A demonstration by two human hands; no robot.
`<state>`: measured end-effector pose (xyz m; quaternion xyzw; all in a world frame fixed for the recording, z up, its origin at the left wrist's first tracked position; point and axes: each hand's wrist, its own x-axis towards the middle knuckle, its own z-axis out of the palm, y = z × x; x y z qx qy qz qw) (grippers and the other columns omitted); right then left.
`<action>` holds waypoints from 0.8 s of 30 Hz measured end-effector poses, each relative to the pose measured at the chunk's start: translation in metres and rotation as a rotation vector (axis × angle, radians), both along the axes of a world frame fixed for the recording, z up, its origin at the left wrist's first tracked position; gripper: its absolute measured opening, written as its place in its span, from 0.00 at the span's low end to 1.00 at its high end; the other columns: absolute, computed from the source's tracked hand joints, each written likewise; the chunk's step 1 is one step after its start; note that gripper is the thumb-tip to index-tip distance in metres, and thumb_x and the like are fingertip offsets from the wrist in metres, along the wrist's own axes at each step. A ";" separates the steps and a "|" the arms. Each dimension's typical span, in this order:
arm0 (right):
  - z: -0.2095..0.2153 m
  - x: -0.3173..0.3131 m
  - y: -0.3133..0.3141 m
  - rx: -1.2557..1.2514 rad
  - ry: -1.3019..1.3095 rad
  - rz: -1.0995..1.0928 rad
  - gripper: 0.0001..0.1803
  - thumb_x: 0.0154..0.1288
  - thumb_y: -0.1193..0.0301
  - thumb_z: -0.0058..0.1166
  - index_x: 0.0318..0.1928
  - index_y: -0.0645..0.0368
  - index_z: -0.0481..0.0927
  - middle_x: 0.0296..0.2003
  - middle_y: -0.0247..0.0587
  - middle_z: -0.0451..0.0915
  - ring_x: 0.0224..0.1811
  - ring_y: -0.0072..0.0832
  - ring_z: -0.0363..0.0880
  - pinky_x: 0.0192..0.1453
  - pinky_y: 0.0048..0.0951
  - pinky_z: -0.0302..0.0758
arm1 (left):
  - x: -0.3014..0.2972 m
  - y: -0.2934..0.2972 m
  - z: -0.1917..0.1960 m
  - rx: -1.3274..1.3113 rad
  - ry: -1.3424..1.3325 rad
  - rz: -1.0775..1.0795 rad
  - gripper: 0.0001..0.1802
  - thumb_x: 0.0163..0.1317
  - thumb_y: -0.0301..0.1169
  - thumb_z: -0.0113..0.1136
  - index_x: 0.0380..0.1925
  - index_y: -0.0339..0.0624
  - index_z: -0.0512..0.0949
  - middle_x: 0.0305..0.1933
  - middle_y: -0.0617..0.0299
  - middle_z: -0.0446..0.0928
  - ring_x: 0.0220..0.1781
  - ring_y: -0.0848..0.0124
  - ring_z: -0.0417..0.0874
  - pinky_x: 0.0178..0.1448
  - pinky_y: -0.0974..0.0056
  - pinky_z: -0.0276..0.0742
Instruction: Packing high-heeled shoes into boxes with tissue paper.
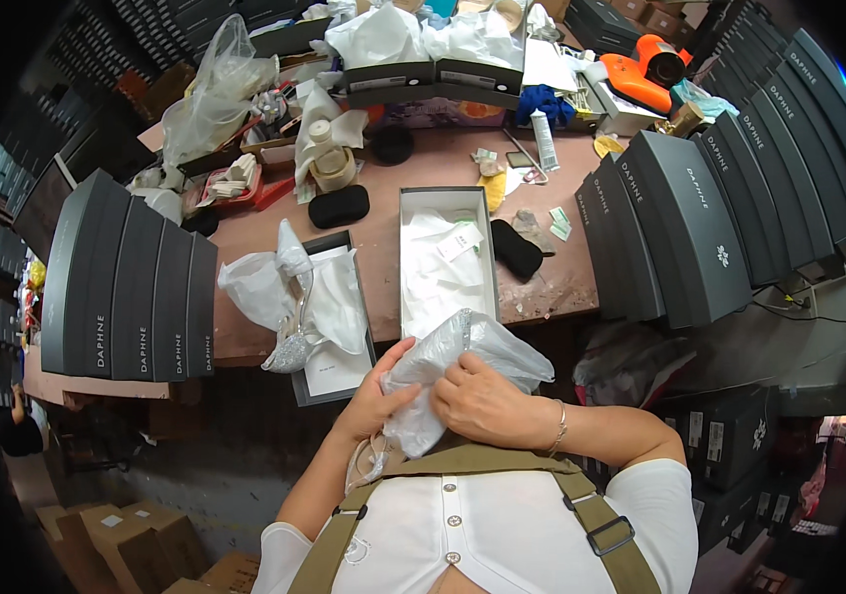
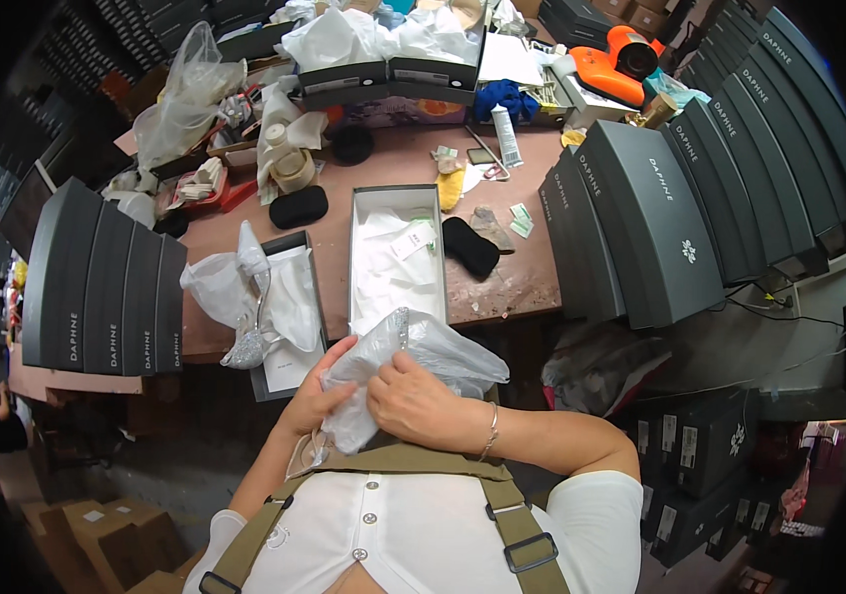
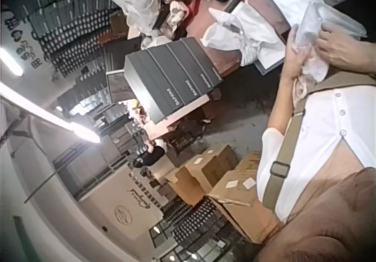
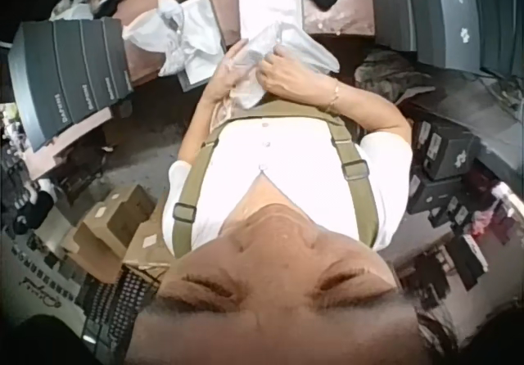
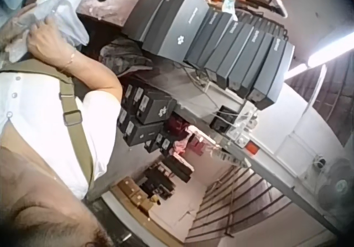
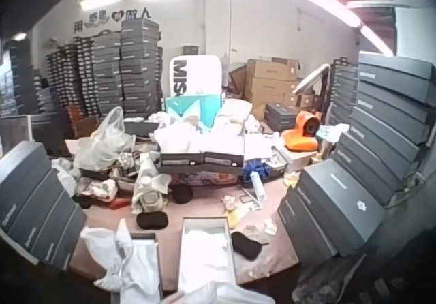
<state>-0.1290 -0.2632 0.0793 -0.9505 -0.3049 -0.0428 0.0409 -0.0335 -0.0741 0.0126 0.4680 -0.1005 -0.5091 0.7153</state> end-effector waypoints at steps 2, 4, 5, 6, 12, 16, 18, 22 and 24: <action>0.009 -0.001 -0.018 0.302 0.145 -0.104 0.10 0.54 0.69 0.57 0.36 0.60 0.80 0.31 0.37 0.76 0.38 0.32 0.74 0.46 0.34 0.69 | -0.003 -0.005 0.001 0.104 -0.126 -0.025 0.33 0.62 0.27 0.59 0.66 0.40 0.60 0.56 0.64 0.73 0.57 0.76 0.72 0.60 0.69 0.69; 0.029 0.004 -0.051 0.649 0.220 -0.368 0.14 0.55 0.68 0.59 0.41 0.61 0.80 0.33 0.38 0.78 0.41 0.35 0.76 0.45 0.37 0.71 | -0.001 -0.005 0.002 0.077 -0.140 -0.019 0.33 0.63 0.26 0.60 0.66 0.39 0.60 0.57 0.62 0.72 0.57 0.76 0.72 0.60 0.69 0.69; 0.026 0.013 -0.067 0.627 0.153 -0.437 0.16 0.55 0.68 0.61 0.44 0.60 0.80 0.37 0.38 0.79 0.42 0.36 0.77 0.45 0.38 0.72 | 0.000 -0.004 0.003 0.072 -0.152 -0.023 0.33 0.63 0.26 0.60 0.66 0.39 0.60 0.57 0.62 0.72 0.57 0.76 0.72 0.60 0.69 0.69; 0.016 0.016 -0.080 0.603 0.084 -0.528 0.18 0.55 0.68 0.63 0.46 0.59 0.80 0.41 0.39 0.80 0.44 0.38 0.77 0.45 0.39 0.73 | -0.001 -0.007 0.004 0.065 -0.158 -0.048 0.33 0.63 0.26 0.60 0.66 0.39 0.60 0.57 0.62 0.72 0.57 0.76 0.72 0.60 0.69 0.69; -0.027 0.017 -0.085 1.000 0.514 -0.567 0.09 0.66 0.73 0.54 0.39 0.69 0.79 0.24 0.36 0.77 0.28 0.17 0.70 0.36 0.22 0.71 | -0.002 -0.005 0.002 0.090 -0.127 -0.067 0.35 0.61 0.26 0.62 0.67 0.40 0.59 0.58 0.62 0.72 0.57 0.75 0.72 0.61 0.68 0.68; -0.030 0.014 -0.079 1.001 0.434 -0.658 0.09 0.65 0.72 0.54 0.38 0.67 0.79 0.25 0.45 0.78 0.26 0.27 0.74 0.34 0.27 0.72 | -0.002 -0.007 -0.003 0.067 -0.037 -0.084 0.37 0.59 0.26 0.64 0.67 0.40 0.59 0.58 0.62 0.71 0.57 0.75 0.72 0.61 0.68 0.68; -0.030 0.011 -0.077 0.988 0.405 -0.694 0.09 0.64 0.72 0.54 0.37 0.67 0.79 0.26 0.50 0.79 0.25 0.32 0.76 0.34 0.29 0.72 | -0.002 -0.006 -0.004 0.056 -0.035 -0.088 0.38 0.58 0.26 0.65 0.68 0.40 0.58 0.59 0.62 0.71 0.57 0.75 0.72 0.61 0.67 0.69; -0.023 0.007 -0.070 0.970 0.293 -0.743 0.07 0.63 0.73 0.54 0.37 0.66 0.79 0.26 0.50 0.78 0.25 0.32 0.76 0.33 0.29 0.72 | 0.000 -0.007 -0.007 0.073 -0.079 -0.105 0.40 0.57 0.26 0.67 0.68 0.41 0.58 0.59 0.62 0.70 0.57 0.75 0.72 0.62 0.67 0.68; -0.025 0.005 -0.066 0.967 0.198 -0.733 0.07 0.63 0.74 0.55 0.38 0.66 0.78 0.25 0.49 0.78 0.24 0.32 0.75 0.32 0.28 0.72 | 0.001 -0.008 -0.006 0.066 -0.091 -0.117 0.40 0.58 0.27 0.67 0.68 0.41 0.58 0.60 0.62 0.70 0.57 0.75 0.72 0.62 0.67 0.68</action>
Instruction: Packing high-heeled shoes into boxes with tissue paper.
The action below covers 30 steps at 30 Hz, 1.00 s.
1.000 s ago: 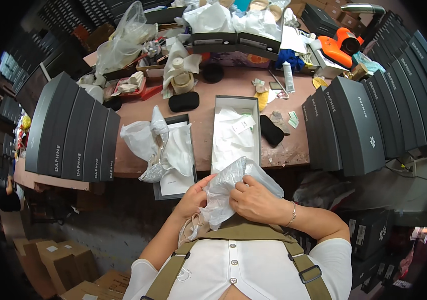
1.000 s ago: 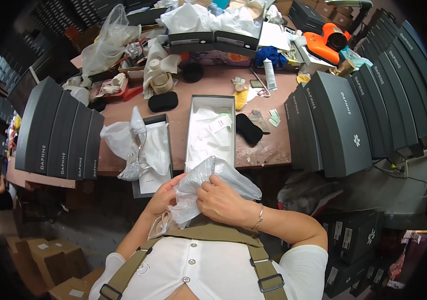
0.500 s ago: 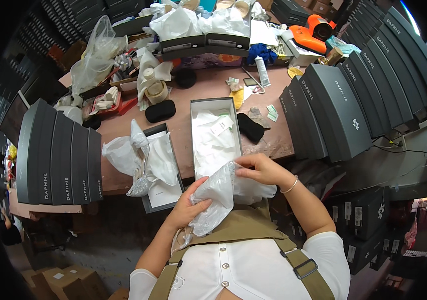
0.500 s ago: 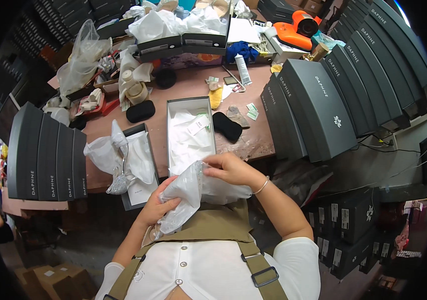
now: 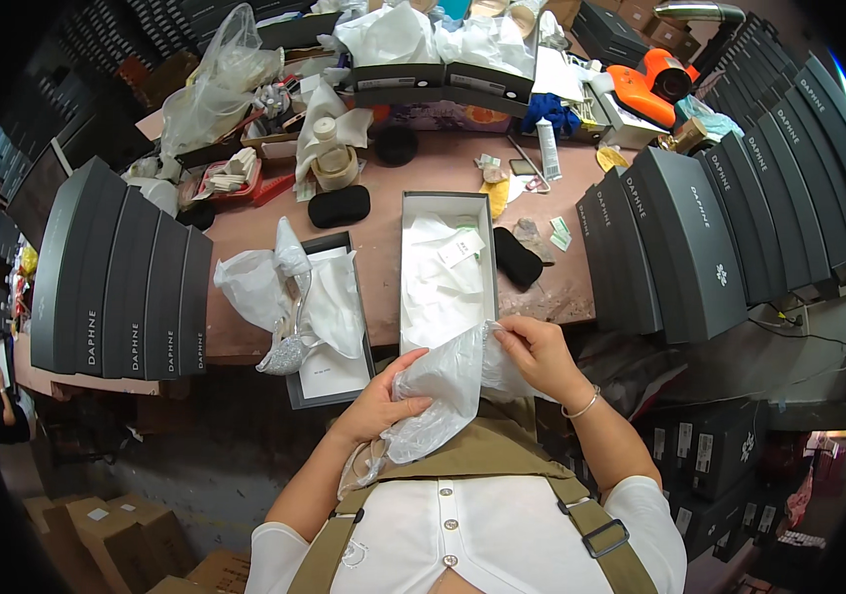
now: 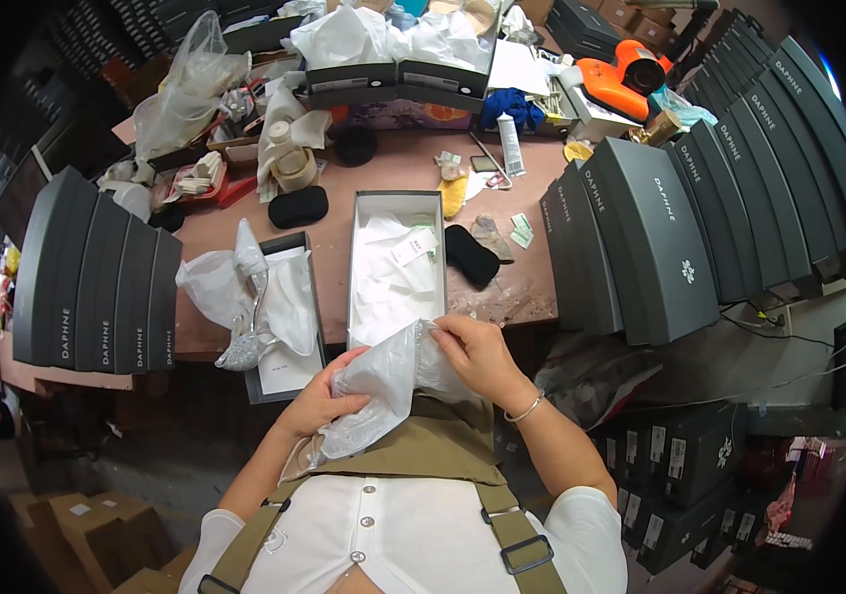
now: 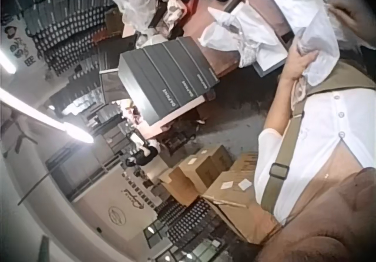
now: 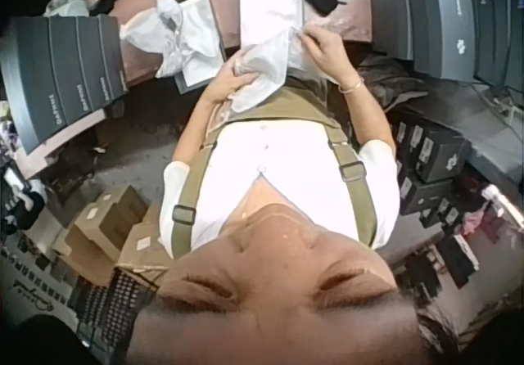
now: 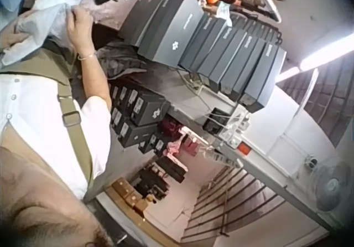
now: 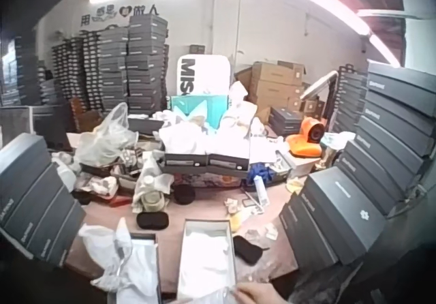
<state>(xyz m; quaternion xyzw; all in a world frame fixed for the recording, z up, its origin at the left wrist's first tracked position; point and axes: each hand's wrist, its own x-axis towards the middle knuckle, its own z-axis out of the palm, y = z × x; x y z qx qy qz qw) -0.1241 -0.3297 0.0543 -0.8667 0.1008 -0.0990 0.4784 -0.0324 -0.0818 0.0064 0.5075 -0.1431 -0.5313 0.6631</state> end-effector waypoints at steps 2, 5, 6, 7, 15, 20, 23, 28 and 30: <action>-0.004 -0.002 0.002 -0.047 -0.084 -0.013 0.07 0.63 0.75 0.55 0.38 0.66 0.78 0.25 0.49 0.77 0.24 0.32 0.74 0.32 0.28 0.71 | -0.003 0.000 0.002 -0.017 0.003 0.039 0.40 0.58 0.27 0.67 0.68 0.41 0.57 0.59 0.62 0.70 0.57 0.74 0.72 0.62 0.67 0.68; -0.001 -0.004 0.004 -0.014 -0.019 -0.081 0.07 0.63 0.76 0.54 0.40 0.66 0.78 0.25 0.49 0.76 0.23 0.33 0.73 0.31 0.29 0.71 | -0.003 0.002 -0.007 -0.025 -0.002 0.041 0.40 0.59 0.28 0.66 0.68 0.41 0.57 0.59 0.63 0.70 0.57 0.74 0.72 0.61 0.68 0.69; -0.001 -0.004 0.004 -0.027 -0.003 -0.051 0.07 0.63 0.75 0.54 0.40 0.66 0.77 0.25 0.49 0.76 0.23 0.33 0.73 0.31 0.29 0.71 | -0.003 0.002 -0.010 -0.023 -0.003 0.028 0.40 0.59 0.28 0.66 0.68 0.41 0.57 0.59 0.63 0.70 0.57 0.74 0.72 0.61 0.68 0.69; 0.000 -0.004 0.003 -0.040 0.012 -0.022 0.07 0.64 0.75 0.54 0.40 0.66 0.77 0.24 0.49 0.75 0.22 0.33 0.73 0.31 0.29 0.71 | -0.003 0.002 -0.011 -0.021 0.019 0.031 0.38 0.59 0.27 0.66 0.67 0.41 0.58 0.58 0.63 0.70 0.56 0.75 0.72 0.60 0.68 0.69; -0.005 -0.001 -0.001 0.022 0.031 0.002 0.08 0.65 0.74 0.53 0.41 0.66 0.77 0.23 0.49 0.75 0.23 0.32 0.73 0.31 0.28 0.71 | 0.010 -0.009 -0.008 0.102 -0.166 -0.054 0.26 0.58 0.20 0.60 0.57 0.41 0.65 0.51 0.65 0.72 0.53 0.78 0.73 0.58 0.69 0.70; -0.012 -0.010 0.001 0.049 0.003 -0.073 0.08 0.65 0.73 0.53 0.42 0.65 0.78 0.23 0.46 0.76 0.23 0.27 0.72 0.31 0.26 0.70 | 0.006 -0.011 -0.006 0.010 0.051 -0.001 0.32 0.58 0.19 0.57 0.64 0.40 0.62 0.55 0.63 0.72 0.54 0.77 0.74 0.56 0.71 0.71; -0.015 -0.015 0.001 0.047 0.005 -0.066 0.08 0.65 0.73 0.53 0.41 0.65 0.78 0.23 0.45 0.76 0.23 0.25 0.70 0.30 0.25 0.70 | 0.002 -0.007 -0.005 0.017 0.098 -0.022 0.34 0.59 0.18 0.56 0.67 0.41 0.60 0.57 0.61 0.72 0.53 0.78 0.75 0.56 0.71 0.72; -0.011 -0.016 -0.009 0.024 0.134 0.087 0.08 0.65 0.71 0.55 0.36 0.66 0.75 0.23 0.46 0.73 0.23 0.29 0.67 0.31 0.28 0.69 | 0.008 0.003 -0.016 0.050 0.080 0.134 0.31 0.59 0.18 0.56 0.64 0.39 0.65 0.51 0.62 0.77 0.50 0.77 0.78 0.54 0.71 0.74; -0.014 -0.012 -0.018 0.040 0.153 0.097 0.10 0.64 0.70 0.55 0.34 0.66 0.73 0.23 0.49 0.70 0.24 0.33 0.66 0.32 0.31 0.69 | 0.012 0.003 -0.013 0.007 0.109 0.271 0.26 0.58 0.19 0.58 0.58 0.38 0.69 0.47 0.62 0.79 0.46 0.76 0.80 0.51 0.70 0.77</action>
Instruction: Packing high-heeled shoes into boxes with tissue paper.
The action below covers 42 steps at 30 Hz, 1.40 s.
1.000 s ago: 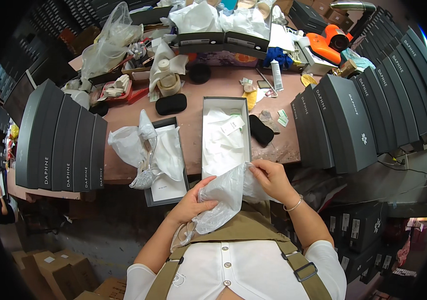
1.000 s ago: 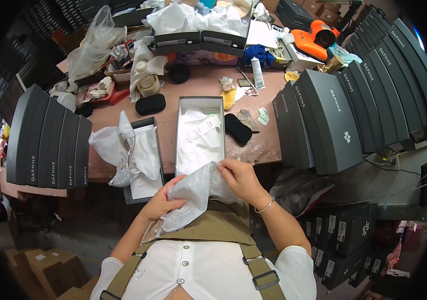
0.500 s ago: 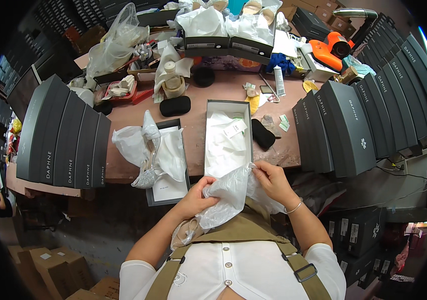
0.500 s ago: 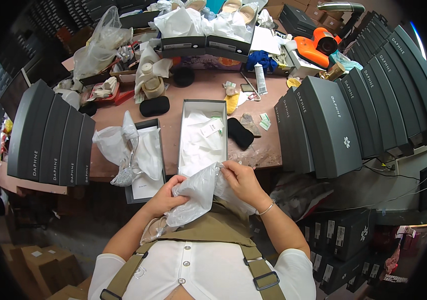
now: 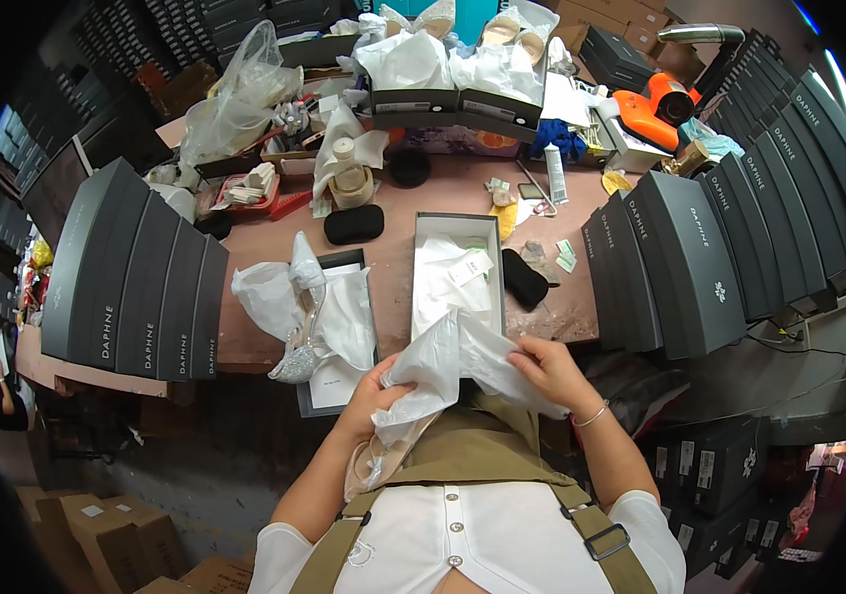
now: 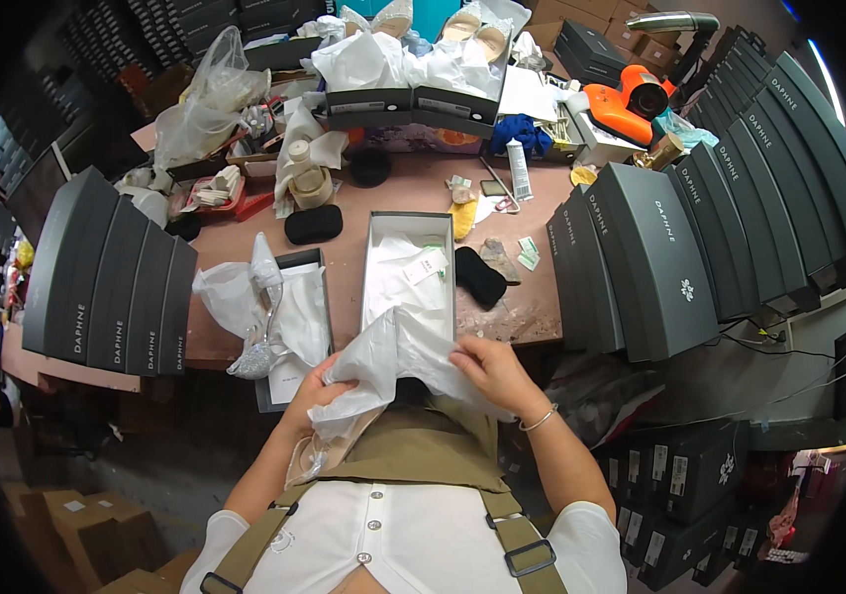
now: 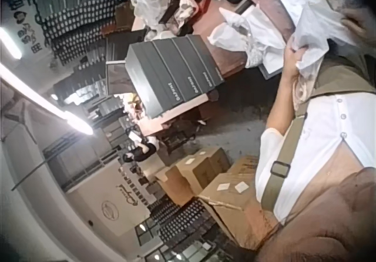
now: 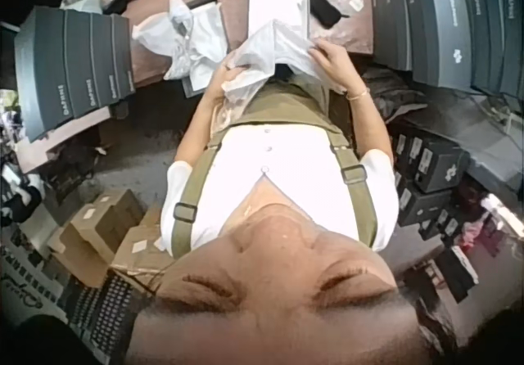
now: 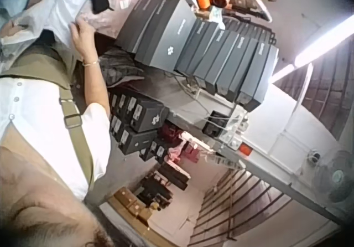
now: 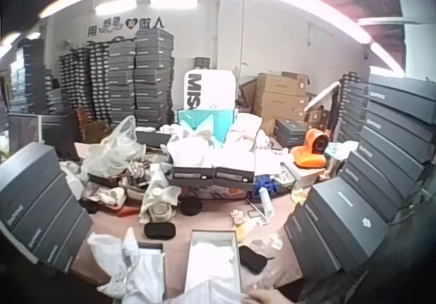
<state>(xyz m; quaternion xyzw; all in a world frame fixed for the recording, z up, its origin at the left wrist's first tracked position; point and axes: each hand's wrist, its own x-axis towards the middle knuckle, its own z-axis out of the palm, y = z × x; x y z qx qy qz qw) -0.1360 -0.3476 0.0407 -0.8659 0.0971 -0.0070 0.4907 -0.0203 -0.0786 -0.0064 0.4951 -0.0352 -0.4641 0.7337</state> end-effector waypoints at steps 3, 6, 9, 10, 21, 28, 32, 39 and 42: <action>0.010 0.019 -0.009 -0.081 -0.025 -0.019 0.12 0.65 0.69 0.55 0.33 0.66 0.71 0.22 0.52 0.70 0.23 0.38 0.66 0.31 0.33 0.68 | 0.015 -0.003 -0.001 -0.034 0.022 0.173 0.26 0.56 0.16 0.55 0.57 0.35 0.68 0.46 0.57 0.78 0.46 0.73 0.80 0.50 0.69 0.77; 0.036 0.054 0.005 -0.138 -0.114 -0.017 0.12 0.65 0.68 0.54 0.33 0.66 0.71 0.23 0.54 0.71 0.23 0.46 0.68 0.31 0.35 0.69 | 0.027 -0.016 -0.003 -0.012 -0.128 0.338 0.28 0.53 0.14 0.50 0.58 0.35 0.65 0.47 0.56 0.77 0.45 0.71 0.80 0.50 0.68 0.77; 0.048 0.087 0.039 -0.180 -0.294 0.030 0.10 0.66 0.70 0.53 0.33 0.64 0.73 0.21 0.47 0.73 0.22 0.34 0.73 0.27 0.33 0.69 | 0.036 -0.041 0.002 -0.063 -0.241 0.500 0.33 0.51 0.12 0.48 0.61 0.38 0.63 0.50 0.55 0.75 0.47 0.69 0.79 0.50 0.67 0.77; 0.049 0.096 0.055 -0.242 -0.362 0.062 0.09 0.65 0.69 0.53 0.33 0.64 0.73 0.22 0.48 0.76 0.23 0.39 0.77 0.27 0.35 0.71 | 0.035 -0.049 0.002 -0.090 -0.257 0.554 0.34 0.51 0.12 0.48 0.62 0.39 0.63 0.50 0.54 0.75 0.47 0.69 0.79 0.50 0.67 0.77; 0.020 0.060 0.096 -0.587 -0.159 0.340 0.10 0.54 0.71 0.56 0.36 0.60 0.72 0.30 0.47 0.78 0.29 0.44 0.81 0.30 0.40 0.76 | -0.017 -0.032 -0.007 -0.338 0.073 0.243 0.38 0.64 0.25 0.53 0.71 0.48 0.49 0.66 0.55 0.64 0.63 0.65 0.70 0.63 0.61 0.70; 0.030 0.027 0.094 -0.587 -0.415 0.438 0.18 0.56 0.68 0.59 0.47 0.56 0.76 0.38 0.45 0.78 0.37 0.39 0.80 0.36 0.34 0.76 | 0.015 -0.039 -0.001 -0.072 -0.261 0.109 0.44 0.56 0.20 0.58 0.71 0.38 0.47 0.67 0.53 0.61 0.65 0.66 0.67 0.66 0.64 0.66; 0.024 0.004 0.077 -0.274 0.026 0.227 0.18 0.58 0.73 0.58 0.50 0.58 0.79 0.40 0.48 0.79 0.42 0.43 0.80 0.43 0.33 0.76 | 0.012 -0.030 -0.002 -0.066 -0.213 0.142 0.45 0.54 0.16 0.55 0.71 0.35 0.46 0.68 0.52 0.60 0.66 0.66 0.66 0.67 0.65 0.64; 0.002 0.022 0.095 -0.101 -0.279 0.163 0.12 0.58 0.72 0.60 0.42 0.61 0.81 0.39 0.44 0.77 0.41 0.40 0.76 0.48 0.36 0.72 | 0.012 -0.032 0.006 -0.075 -0.212 0.163 0.45 0.54 0.16 0.54 0.72 0.38 0.45 0.67 0.54 0.61 0.65 0.68 0.67 0.67 0.64 0.65; -0.011 0.030 0.094 -0.372 -0.309 0.187 0.13 0.51 0.71 0.64 0.39 0.57 0.80 0.41 0.40 0.76 0.46 0.37 0.73 0.49 0.37 0.66 | 0.011 -0.029 0.011 -0.068 -0.146 0.180 0.44 0.56 0.16 0.53 0.72 0.39 0.45 0.67 0.55 0.61 0.65 0.69 0.67 0.66 0.65 0.66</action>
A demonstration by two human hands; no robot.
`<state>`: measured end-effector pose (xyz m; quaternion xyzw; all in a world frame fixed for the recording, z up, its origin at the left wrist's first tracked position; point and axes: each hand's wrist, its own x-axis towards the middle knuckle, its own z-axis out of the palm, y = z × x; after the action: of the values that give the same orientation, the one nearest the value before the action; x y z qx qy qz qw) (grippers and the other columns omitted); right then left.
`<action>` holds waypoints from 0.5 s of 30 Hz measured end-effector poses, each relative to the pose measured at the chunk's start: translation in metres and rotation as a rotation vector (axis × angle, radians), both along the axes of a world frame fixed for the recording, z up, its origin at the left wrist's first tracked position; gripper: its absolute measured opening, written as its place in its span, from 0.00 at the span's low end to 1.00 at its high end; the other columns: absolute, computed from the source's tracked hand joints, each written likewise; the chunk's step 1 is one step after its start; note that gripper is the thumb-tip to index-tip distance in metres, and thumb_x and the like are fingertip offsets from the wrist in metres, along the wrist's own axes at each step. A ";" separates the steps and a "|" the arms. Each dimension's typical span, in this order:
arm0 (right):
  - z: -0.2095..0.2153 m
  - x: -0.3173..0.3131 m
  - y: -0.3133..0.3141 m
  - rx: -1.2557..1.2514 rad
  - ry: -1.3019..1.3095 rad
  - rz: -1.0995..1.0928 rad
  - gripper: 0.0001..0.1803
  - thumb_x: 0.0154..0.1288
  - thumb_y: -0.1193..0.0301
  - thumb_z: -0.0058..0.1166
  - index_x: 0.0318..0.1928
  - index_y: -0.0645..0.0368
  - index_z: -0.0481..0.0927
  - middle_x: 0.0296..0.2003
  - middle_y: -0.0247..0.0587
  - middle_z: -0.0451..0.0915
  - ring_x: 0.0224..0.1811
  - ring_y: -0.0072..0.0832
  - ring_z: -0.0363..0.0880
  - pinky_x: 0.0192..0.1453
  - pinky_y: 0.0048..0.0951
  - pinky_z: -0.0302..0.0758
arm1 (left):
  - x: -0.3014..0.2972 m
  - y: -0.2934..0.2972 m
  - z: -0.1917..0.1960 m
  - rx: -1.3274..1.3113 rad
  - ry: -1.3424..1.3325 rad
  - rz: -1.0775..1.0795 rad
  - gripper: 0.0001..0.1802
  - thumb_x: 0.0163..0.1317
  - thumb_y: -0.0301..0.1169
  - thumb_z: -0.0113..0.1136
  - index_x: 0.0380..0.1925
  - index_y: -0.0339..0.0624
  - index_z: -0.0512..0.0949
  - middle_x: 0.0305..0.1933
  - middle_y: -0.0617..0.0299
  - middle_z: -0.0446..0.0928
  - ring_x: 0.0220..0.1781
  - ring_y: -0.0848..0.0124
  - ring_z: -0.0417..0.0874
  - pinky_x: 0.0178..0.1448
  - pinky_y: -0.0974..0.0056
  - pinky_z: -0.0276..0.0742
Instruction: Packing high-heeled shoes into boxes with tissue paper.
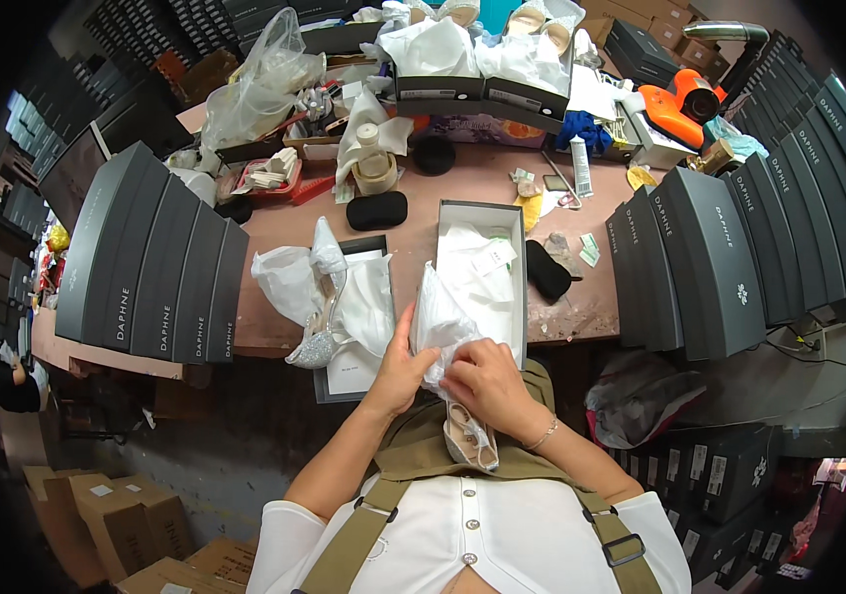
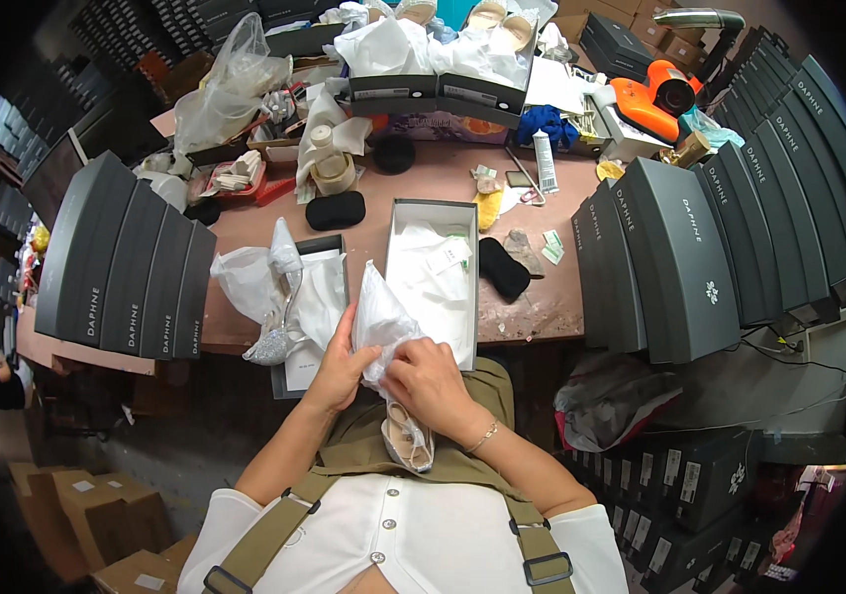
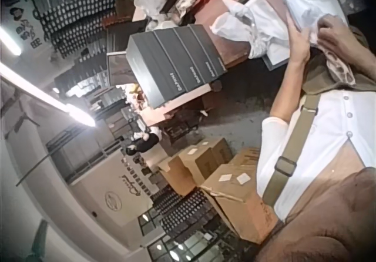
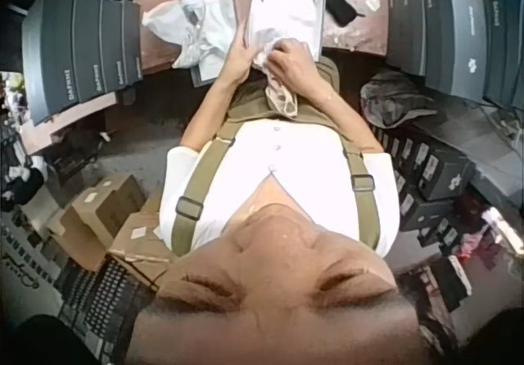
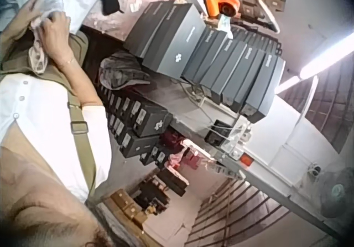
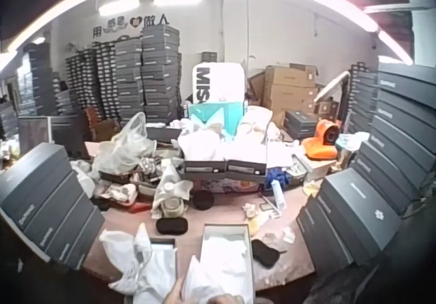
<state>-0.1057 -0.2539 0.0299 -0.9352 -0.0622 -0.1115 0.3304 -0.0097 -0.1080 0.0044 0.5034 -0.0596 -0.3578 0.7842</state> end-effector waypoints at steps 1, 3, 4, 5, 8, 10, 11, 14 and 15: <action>0.000 0.005 0.002 -0.047 -0.030 -0.052 0.15 0.50 0.72 0.64 0.41 0.56 0.79 0.42 0.41 0.75 0.46 0.38 0.72 0.49 0.37 0.65 | -0.001 0.000 0.001 -0.003 0.039 0.004 0.44 0.57 0.16 0.52 0.72 0.39 0.45 0.66 0.55 0.62 0.65 0.69 0.67 0.66 0.65 0.66; -0.002 0.014 0.001 -0.114 -0.133 -0.171 0.26 0.46 0.74 0.65 0.49 0.55 0.75 0.47 0.43 0.73 0.50 0.42 0.71 0.52 0.40 0.65 | -0.002 0.000 0.003 -0.014 0.008 0.010 0.42 0.59 0.17 0.50 0.72 0.38 0.43 0.67 0.53 0.60 0.66 0.68 0.66 0.66 0.65 0.65; -0.002 0.020 0.000 -0.112 -0.189 -0.226 0.27 0.46 0.74 0.64 0.50 0.55 0.74 0.47 0.42 0.73 0.51 0.42 0.71 0.52 0.40 0.65 | -0.002 0.000 0.004 -0.019 -0.009 0.014 0.42 0.60 0.17 0.49 0.72 0.38 0.43 0.68 0.52 0.59 0.66 0.68 0.65 0.67 0.65 0.64; 0.001 0.029 0.000 -0.110 -0.246 -0.280 0.27 0.46 0.74 0.63 0.51 0.55 0.73 0.46 0.41 0.73 0.51 0.42 0.71 0.53 0.41 0.65 | -0.003 -0.002 0.006 0.004 -0.036 0.001 0.41 0.60 0.18 0.49 0.72 0.37 0.43 0.68 0.52 0.58 0.66 0.68 0.64 0.67 0.65 0.63; -0.021 0.051 -0.005 0.078 -0.123 -0.260 0.35 0.46 0.79 0.59 0.59 0.58 0.67 0.49 0.50 0.73 0.53 0.48 0.72 0.54 0.44 0.69 | -0.007 -0.007 0.004 0.054 -0.096 -0.017 0.40 0.62 0.19 0.48 0.72 0.36 0.43 0.68 0.51 0.57 0.68 0.67 0.62 0.69 0.65 0.59; -0.028 0.068 -0.006 0.219 0.060 -0.261 0.37 0.46 0.79 0.57 0.62 0.59 0.66 0.51 0.55 0.72 0.51 0.51 0.73 0.52 0.44 0.71 | -0.002 -0.011 -0.008 0.050 -0.118 0.017 0.38 0.62 0.20 0.46 0.71 0.35 0.43 0.69 0.51 0.56 0.68 0.66 0.60 0.70 0.65 0.57; -0.029 0.065 -0.005 0.215 0.066 -0.248 0.39 0.47 0.80 0.56 0.64 0.60 0.63 0.50 0.60 0.71 0.49 0.53 0.74 0.52 0.43 0.72 | -0.004 -0.009 -0.011 0.033 -0.129 0.015 0.38 0.62 0.21 0.46 0.71 0.34 0.44 0.69 0.50 0.55 0.69 0.65 0.59 0.71 0.65 0.55; -0.015 0.056 -0.004 0.385 -0.066 -0.157 0.39 0.48 0.82 0.54 0.64 0.61 0.61 0.46 0.57 0.74 0.49 0.52 0.74 0.55 0.39 0.72 | -0.007 -0.006 -0.025 0.043 -0.190 0.081 0.38 0.60 0.21 0.47 0.70 0.33 0.46 0.68 0.50 0.56 0.69 0.65 0.60 0.71 0.64 0.55; -0.014 0.046 -0.009 0.450 -0.028 -0.152 0.36 0.48 0.81 0.54 0.63 0.63 0.64 0.47 0.58 0.73 0.51 0.51 0.74 0.57 0.36 0.71 | -0.012 -0.011 -0.028 0.047 -0.186 0.137 0.38 0.59 0.21 0.48 0.70 0.33 0.47 0.67 0.50 0.58 0.68 0.64 0.61 0.71 0.63 0.56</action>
<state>-0.0594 -0.2630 0.0161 -0.8384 0.0304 -0.1599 0.5201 -0.0217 -0.1195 -0.0232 0.5556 -0.0890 -0.2564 0.7859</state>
